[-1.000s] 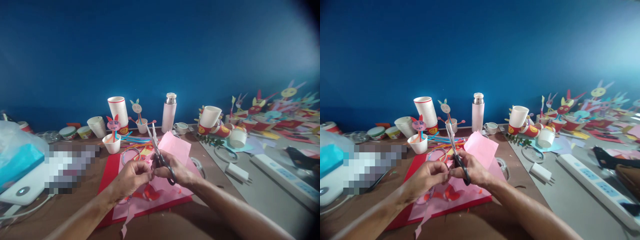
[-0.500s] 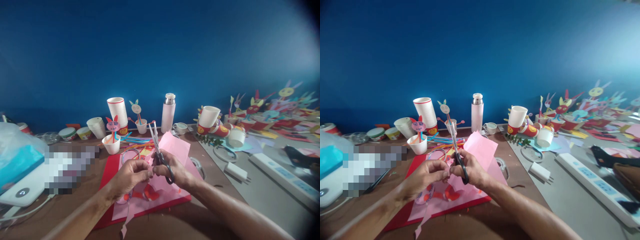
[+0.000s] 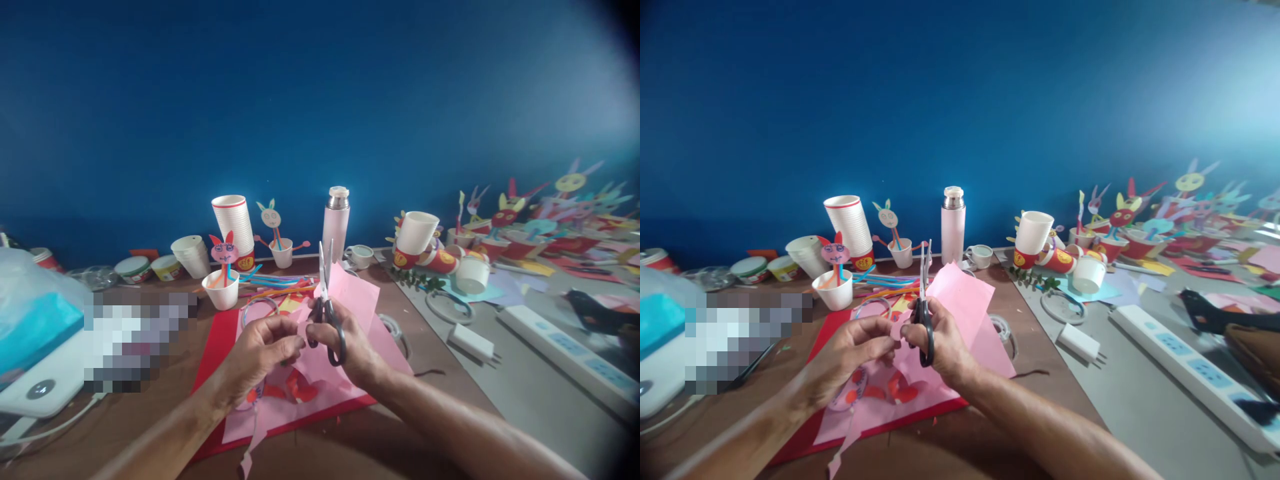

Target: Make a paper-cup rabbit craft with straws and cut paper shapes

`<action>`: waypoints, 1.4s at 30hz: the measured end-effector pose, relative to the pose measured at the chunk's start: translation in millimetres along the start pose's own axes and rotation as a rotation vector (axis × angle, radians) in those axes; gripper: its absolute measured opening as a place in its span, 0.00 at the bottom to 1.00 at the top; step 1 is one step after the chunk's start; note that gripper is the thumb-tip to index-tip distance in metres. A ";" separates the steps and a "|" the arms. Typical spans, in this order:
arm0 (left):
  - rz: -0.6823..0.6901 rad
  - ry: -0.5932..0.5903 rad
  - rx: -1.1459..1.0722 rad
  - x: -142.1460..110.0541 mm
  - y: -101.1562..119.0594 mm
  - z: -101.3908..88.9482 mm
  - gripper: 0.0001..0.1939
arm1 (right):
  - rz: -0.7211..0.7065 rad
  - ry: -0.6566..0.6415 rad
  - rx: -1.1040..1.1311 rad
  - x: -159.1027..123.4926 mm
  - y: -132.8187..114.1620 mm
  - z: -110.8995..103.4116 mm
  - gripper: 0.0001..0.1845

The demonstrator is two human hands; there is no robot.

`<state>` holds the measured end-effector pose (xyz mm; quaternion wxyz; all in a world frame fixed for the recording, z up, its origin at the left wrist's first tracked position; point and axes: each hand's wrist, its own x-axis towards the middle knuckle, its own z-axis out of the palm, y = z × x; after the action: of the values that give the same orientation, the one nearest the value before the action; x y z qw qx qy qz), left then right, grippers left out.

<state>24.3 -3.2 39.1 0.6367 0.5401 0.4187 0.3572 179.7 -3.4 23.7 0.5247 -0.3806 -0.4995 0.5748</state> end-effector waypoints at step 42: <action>-0.009 0.156 -0.019 5.8 -9.9 0.5 0.08 | -0.006 0.005 0.042 -0.4 10.0 4.0 0.17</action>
<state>27.1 0.3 28.6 0.6087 0.5027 0.4662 0.3993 173.7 -4.0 14.7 0.5356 -0.3694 -0.4873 0.5824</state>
